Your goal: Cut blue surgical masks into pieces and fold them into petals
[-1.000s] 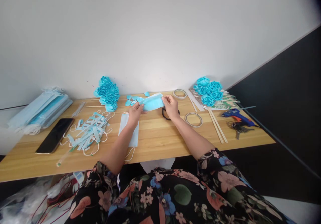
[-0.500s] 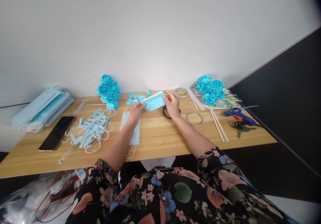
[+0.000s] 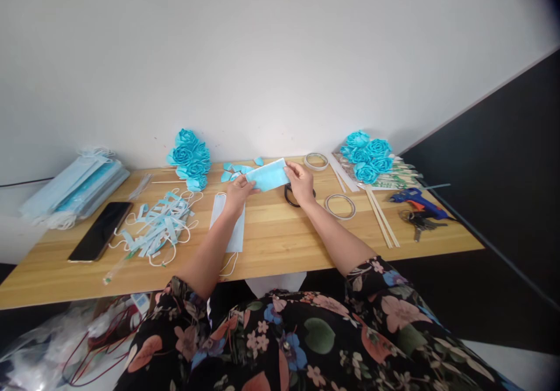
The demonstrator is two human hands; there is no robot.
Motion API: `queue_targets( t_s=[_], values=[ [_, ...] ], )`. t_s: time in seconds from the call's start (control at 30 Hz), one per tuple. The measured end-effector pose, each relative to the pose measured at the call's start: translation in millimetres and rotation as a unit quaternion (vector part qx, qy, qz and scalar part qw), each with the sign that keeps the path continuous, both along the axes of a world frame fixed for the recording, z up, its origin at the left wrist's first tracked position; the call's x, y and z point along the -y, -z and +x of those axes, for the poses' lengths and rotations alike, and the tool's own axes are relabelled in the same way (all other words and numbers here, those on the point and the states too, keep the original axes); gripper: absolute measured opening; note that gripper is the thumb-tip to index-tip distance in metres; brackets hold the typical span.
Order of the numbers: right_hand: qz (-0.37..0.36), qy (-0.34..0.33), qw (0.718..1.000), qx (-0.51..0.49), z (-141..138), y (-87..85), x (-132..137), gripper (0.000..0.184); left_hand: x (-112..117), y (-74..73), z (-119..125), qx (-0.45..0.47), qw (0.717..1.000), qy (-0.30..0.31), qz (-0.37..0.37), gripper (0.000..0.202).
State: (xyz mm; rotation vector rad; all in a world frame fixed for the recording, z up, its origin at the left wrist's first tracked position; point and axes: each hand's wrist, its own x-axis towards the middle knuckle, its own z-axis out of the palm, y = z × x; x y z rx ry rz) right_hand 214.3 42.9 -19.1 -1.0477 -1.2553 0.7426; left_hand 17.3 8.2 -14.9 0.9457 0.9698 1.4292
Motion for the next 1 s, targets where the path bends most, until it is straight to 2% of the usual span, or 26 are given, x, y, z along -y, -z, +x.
queue_targets(
  t_s=[0.17,0.37,0.77,0.9,1.0],
  values=[
    [-0.003,0.006,1.0,0.02,0,-1.8,3,0.034,-1,1.0,0,-0.008,1.0,0.0,0.013,0.046],
    [0.01,0.002,0.999,0.045,2,-5.4,3,0.029,-1,0.9,0,-0.012,0.999,-0.028,0.012,0.049],
    [-0.04,-0.051,0.998,-0.022,0,0.1,1,0.028,2,-4.1,1,-0.002,0.999,0.046,-0.012,0.045],
    [-0.067,-0.08,0.992,-0.065,-6,-0.1,3,0.03,1,-3.1,4,-0.002,0.999,0.043,-0.019,0.047],
    [-0.098,-0.098,0.987,-0.079,-8,0.0,3,0.04,0,-2.1,3,-0.005,0.999,0.023,-0.023,0.046]
  ],
)
